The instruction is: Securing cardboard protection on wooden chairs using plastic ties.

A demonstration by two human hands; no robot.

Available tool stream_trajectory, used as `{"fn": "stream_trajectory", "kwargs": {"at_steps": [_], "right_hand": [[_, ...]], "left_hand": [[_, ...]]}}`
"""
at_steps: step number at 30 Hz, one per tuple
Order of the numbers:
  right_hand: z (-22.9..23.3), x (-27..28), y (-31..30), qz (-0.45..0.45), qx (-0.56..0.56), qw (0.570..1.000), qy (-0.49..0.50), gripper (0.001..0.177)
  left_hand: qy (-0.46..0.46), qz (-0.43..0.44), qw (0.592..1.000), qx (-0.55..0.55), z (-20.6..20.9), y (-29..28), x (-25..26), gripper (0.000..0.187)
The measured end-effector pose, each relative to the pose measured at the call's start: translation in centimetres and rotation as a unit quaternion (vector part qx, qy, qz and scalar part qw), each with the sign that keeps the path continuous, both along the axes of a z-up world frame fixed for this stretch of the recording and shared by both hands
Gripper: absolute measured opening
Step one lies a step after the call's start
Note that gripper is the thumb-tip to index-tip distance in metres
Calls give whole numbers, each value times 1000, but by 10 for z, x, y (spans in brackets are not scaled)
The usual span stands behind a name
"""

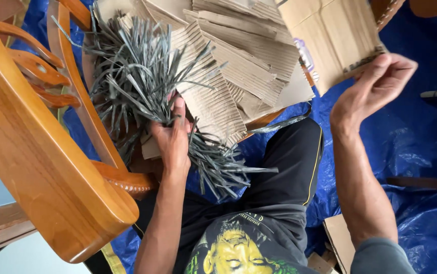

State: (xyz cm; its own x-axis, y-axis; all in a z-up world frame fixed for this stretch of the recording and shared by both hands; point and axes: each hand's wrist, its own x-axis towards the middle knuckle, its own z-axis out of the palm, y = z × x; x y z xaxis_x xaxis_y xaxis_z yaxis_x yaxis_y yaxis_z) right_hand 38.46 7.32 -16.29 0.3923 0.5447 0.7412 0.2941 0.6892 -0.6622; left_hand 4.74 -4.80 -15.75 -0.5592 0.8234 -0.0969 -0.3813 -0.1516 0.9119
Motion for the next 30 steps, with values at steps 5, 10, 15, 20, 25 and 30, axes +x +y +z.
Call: {"fn": "stream_trajectory", "kwargs": {"at_steps": [5,10,15,20,25,30], "right_hand": [[-5,-19,-23,38,-78,995,46,24],[-18,-35,-42,1,-120,993,-13,21],[-42,-48,-50,12,-125,992,-13,21],[-35,-63,-55,16,-112,993,22,22],[-38,-61,-53,18,-92,994,57,22],[-25,-68,-58,5,-44,999,29,27]], "left_hand": [[-27,-6,999,28,-10,-5,1,24],[-85,10,996,-14,6,-11,-4,34],[115,-10,992,-48,-5,-14,-5,32],[318,-25,944,89,-15,-8,-9,29],[-53,-61,997,-7,-9,0,-18,20],[-123,-80,989,-5,17,5,-8,15]]}}
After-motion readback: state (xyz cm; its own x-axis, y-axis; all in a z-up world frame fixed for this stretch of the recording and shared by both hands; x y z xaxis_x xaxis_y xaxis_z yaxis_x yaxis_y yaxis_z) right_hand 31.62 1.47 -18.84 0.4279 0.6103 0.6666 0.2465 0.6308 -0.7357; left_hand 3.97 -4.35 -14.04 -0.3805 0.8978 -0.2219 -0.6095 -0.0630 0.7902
